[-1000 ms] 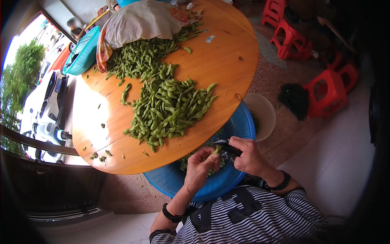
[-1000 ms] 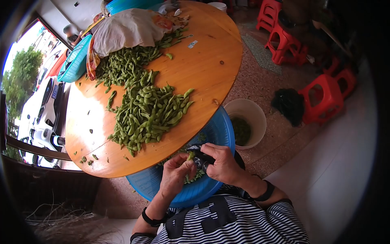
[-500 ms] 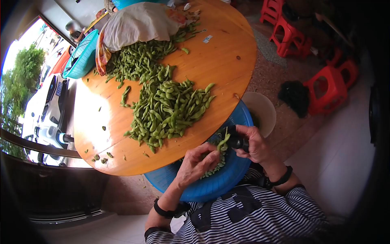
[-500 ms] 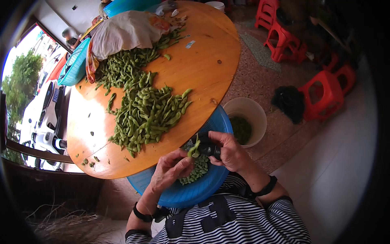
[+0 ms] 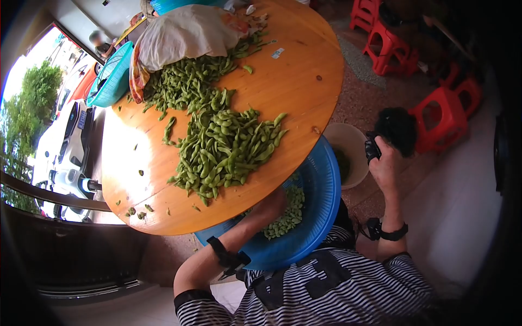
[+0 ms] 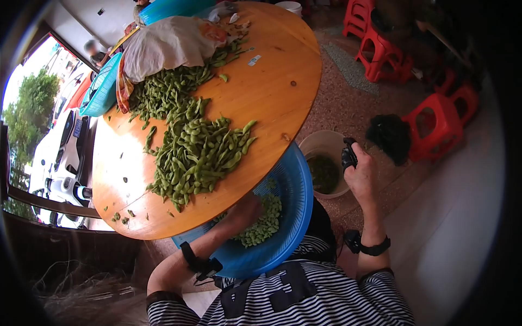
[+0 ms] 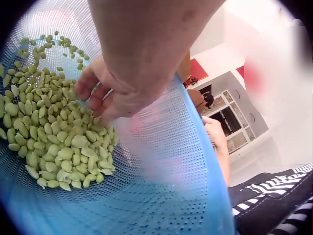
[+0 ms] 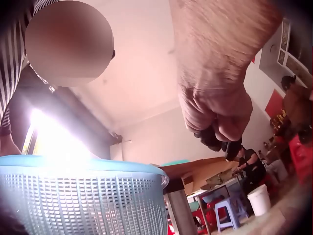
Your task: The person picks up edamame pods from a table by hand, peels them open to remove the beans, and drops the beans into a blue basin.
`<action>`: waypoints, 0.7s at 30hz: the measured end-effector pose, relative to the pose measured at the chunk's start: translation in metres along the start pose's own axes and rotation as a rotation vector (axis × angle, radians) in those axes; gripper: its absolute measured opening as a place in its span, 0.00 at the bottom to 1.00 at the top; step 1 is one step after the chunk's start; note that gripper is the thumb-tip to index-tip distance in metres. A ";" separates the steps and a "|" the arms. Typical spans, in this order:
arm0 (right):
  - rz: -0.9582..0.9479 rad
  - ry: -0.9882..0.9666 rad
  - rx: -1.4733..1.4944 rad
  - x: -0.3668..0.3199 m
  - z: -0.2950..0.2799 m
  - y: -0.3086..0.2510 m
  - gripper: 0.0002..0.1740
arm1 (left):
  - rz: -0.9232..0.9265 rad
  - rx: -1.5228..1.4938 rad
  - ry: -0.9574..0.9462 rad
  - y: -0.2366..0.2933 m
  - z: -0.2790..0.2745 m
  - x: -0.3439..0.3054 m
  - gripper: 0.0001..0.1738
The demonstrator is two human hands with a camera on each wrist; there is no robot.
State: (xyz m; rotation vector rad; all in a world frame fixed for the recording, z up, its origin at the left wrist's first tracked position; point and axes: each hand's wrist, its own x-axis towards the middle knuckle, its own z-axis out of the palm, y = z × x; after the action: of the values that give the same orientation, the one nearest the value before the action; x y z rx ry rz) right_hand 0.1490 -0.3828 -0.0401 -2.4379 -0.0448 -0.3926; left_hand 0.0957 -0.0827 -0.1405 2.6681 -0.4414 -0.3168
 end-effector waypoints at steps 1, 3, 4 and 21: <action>0.003 0.002 -0.001 0.000 -0.001 0.001 0.19 | 0.003 0.001 -0.002 0.001 0.001 0.002 0.09; 0.022 -0.034 0.013 -0.001 -0.003 0.000 0.20 | 0.001 0.012 -0.039 0.002 0.006 0.003 0.08; 0.025 -0.035 0.013 -0.003 -0.006 -0.003 0.20 | 0.001 0.013 -0.042 0.000 0.011 0.003 0.08; -0.090 -0.408 0.664 -0.021 -0.004 -0.049 0.20 | -0.119 -0.047 -0.116 0.030 -0.022 0.004 0.09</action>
State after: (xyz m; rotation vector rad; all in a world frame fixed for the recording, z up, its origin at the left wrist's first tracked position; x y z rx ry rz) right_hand 0.1214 -0.3459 -0.0137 -1.8195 -0.3959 0.0873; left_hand 0.0976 -0.1021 -0.1090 2.6446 -0.3061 -0.5134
